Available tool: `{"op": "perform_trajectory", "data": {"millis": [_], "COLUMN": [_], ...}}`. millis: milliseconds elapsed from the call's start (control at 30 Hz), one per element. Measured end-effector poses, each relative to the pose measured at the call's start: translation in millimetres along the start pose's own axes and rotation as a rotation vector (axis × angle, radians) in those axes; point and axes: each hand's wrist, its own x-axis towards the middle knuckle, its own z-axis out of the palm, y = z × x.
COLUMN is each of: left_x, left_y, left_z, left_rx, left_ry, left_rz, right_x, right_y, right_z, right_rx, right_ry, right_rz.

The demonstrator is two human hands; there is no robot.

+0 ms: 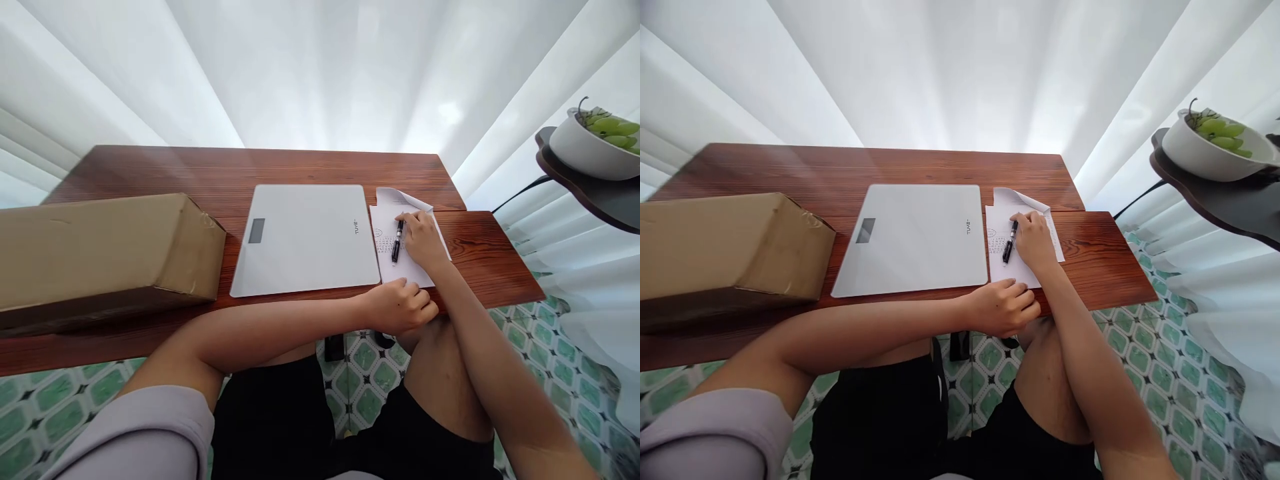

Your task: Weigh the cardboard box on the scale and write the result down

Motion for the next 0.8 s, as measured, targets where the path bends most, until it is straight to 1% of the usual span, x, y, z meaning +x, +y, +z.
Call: {"op": "perform_trajectory", "data": {"millis": [167, 300, 367, 467, 567, 700, 800], "left_x": [0, -4, -7, -17, -37, -80, -120], "left_y": [1, -1, -2, -3, -4, -3, 2], "left_z": [-1, -7, -15, -33, -49, -60, -61], "left_rx": [0.074, 0.102, 0.117, 0.134, 0.170, 0.233, 0.305], "left_ry": [0.047, 0.057, 0.062, 0.031, -0.007, 0.005, 0.065], "left_rz": [0.103, 0.179, 0.176, 0.106, 0.002, -0.124, -0.256], "right_x": [2, 6, 6, 5, 1, -7, -15], "right_y": [-15, -35, -44, -54, -60, -69, -82], "right_z": [0, -3, -3, -2, 0, 0, -3], "right_rx": [-0.015, 0.002, 0.015, 0.001, -0.037, -0.044, -0.031], "right_ry": [0.061, 0.129, 0.125, 0.102, 0.096, 0.107, 0.109], "right_rz": [-0.006, -0.082, -0.123, -0.172, -0.225, -0.317, -0.407]}}
